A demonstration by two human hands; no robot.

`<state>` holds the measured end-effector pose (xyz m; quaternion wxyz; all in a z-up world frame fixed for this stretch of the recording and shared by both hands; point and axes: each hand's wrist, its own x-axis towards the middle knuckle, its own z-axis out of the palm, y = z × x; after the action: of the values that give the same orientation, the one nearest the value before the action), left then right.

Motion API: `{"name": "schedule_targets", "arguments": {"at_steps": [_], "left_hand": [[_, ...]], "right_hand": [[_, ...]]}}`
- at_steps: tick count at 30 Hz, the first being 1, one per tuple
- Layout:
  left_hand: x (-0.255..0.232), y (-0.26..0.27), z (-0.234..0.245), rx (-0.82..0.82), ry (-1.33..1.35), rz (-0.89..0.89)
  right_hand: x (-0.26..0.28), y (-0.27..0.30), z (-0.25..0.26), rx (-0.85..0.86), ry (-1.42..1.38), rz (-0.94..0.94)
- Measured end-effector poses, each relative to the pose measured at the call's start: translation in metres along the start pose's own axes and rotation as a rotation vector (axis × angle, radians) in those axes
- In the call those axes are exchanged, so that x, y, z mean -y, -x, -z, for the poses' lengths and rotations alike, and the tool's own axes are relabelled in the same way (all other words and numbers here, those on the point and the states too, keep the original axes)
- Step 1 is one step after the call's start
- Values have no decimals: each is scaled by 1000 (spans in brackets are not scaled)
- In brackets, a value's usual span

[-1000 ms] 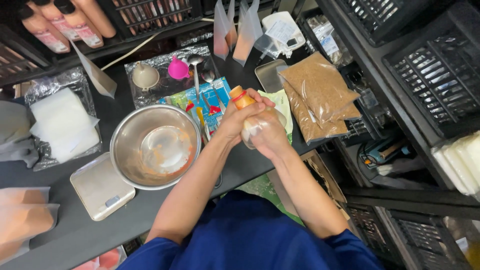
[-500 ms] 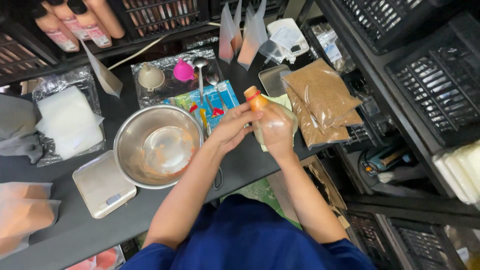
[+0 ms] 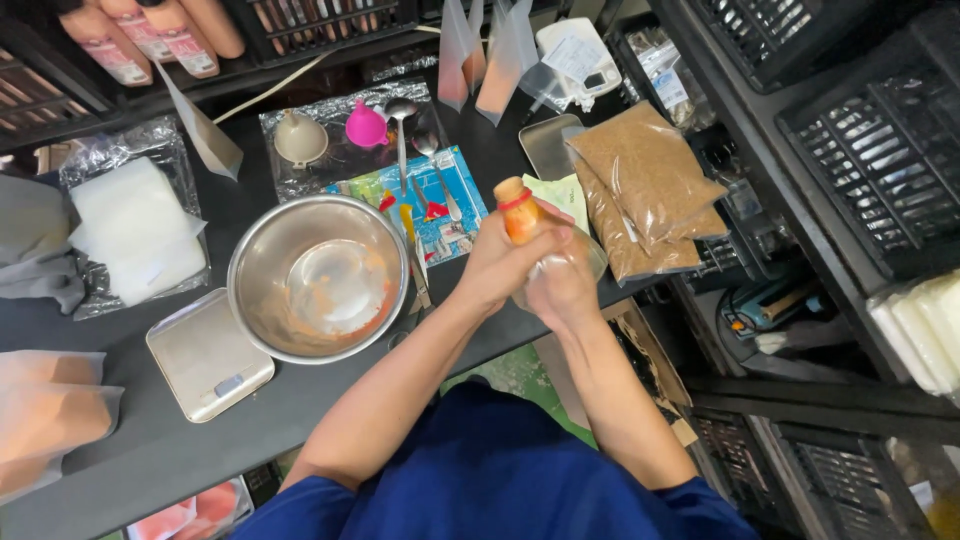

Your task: Cleaning various tools including a ladle, scissors, and a metal bowl, as well as the workstation surface using a cloth.

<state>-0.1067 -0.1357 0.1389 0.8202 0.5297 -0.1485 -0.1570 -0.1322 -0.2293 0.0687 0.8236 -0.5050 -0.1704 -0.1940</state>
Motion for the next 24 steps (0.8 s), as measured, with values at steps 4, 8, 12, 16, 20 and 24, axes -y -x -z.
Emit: {"name": "schedule_targets", "arguments": {"at_steps": [4, 8, 12, 16, 20, 24], "left_hand": [[10, -3, 6, 116, 114, -65], [9, -2, 9, 353, 260, -131], [35, -13, 25, 440, 449, -69], [60, -35, 70, 419, 352, 40], [48, -29, 66, 268, 424, 109], [23, -14, 32, -156, 198, 130]], "right_hand": [[-1, 0, 0, 2, -67, -56], [-1, -2, 2, -5, -208, -150], [-3, -4, 3, -13, -344, -233], [-19, -6, 14, -5, -433, -278], [-23, -18, 13, -67, 854, 268], [-31, -23, -2, -41, 1120, 383]]}}
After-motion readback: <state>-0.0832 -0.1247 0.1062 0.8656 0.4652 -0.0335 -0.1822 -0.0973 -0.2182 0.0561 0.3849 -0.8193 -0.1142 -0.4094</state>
